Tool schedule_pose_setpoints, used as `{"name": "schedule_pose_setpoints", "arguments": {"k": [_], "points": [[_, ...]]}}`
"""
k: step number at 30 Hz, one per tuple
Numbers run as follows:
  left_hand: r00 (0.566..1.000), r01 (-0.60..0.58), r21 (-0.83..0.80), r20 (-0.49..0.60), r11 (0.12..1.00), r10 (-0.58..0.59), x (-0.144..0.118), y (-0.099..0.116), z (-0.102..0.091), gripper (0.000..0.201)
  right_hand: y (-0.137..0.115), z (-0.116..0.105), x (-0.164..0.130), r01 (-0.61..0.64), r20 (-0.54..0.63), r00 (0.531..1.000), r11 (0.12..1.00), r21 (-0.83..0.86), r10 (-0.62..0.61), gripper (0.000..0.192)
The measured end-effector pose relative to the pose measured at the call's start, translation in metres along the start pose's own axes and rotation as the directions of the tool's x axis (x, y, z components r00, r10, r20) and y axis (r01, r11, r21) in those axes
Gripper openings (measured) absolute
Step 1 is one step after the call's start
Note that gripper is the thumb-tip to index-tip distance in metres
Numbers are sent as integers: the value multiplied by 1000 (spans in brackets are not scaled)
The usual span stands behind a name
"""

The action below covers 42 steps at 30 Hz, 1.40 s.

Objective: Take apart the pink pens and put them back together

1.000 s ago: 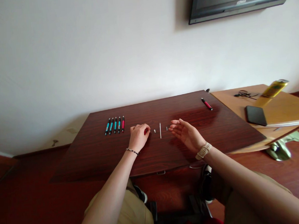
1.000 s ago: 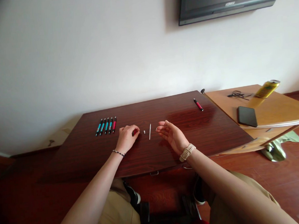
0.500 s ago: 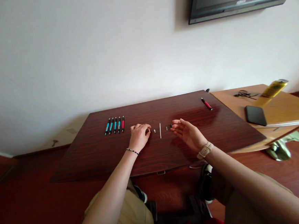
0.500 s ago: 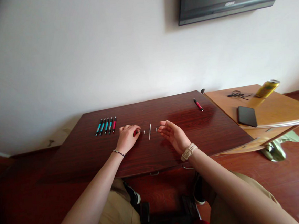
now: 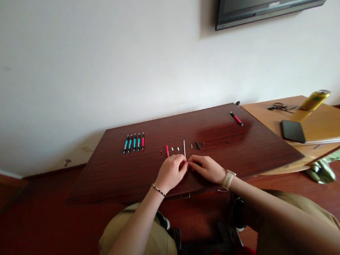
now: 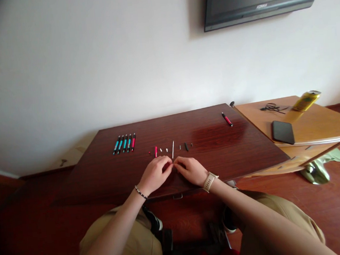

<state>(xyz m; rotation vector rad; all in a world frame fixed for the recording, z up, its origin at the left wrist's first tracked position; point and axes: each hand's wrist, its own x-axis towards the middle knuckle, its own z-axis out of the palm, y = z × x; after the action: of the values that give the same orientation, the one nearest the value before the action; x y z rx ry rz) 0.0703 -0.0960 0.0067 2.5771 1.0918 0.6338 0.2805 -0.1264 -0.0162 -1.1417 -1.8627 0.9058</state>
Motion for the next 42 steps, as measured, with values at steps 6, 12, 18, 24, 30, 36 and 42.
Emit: {"name": "schedule_pose_setpoints", "arguments": {"k": [6,12,18,24,30,36,42], "points": [[995,89,55,42,995,-91,-17,7,11,16,4,20,-10,93,16,995,937,-336,-93,12],[999,45,183,-5,982,-45,-25,11,16,17,-2,22,-15,111,28,994,884,-455,-110,8],[999,46,240,-26,970,-41,-27,15,16,19,-8,23,-17,100,24,995,861,-499,-101,5],[998,57,242,-15,969,-55,-24,16,15,18,-5,25,-15,99,14,994,844,-527,-107,7],[999,48,249,-6,967,-49,-23,12,17,16,0,27,-13,110,23,993,839,-532,-116,8],[999,30,230,13,973,-34,-24,11,15,11,0,26,-13,118,41,993,847,-519,-113,5],[999,20,240,27,971,-27,-24,10,17,10,-1,25,-14,111,42,994,849,-517,-104,5]]}}
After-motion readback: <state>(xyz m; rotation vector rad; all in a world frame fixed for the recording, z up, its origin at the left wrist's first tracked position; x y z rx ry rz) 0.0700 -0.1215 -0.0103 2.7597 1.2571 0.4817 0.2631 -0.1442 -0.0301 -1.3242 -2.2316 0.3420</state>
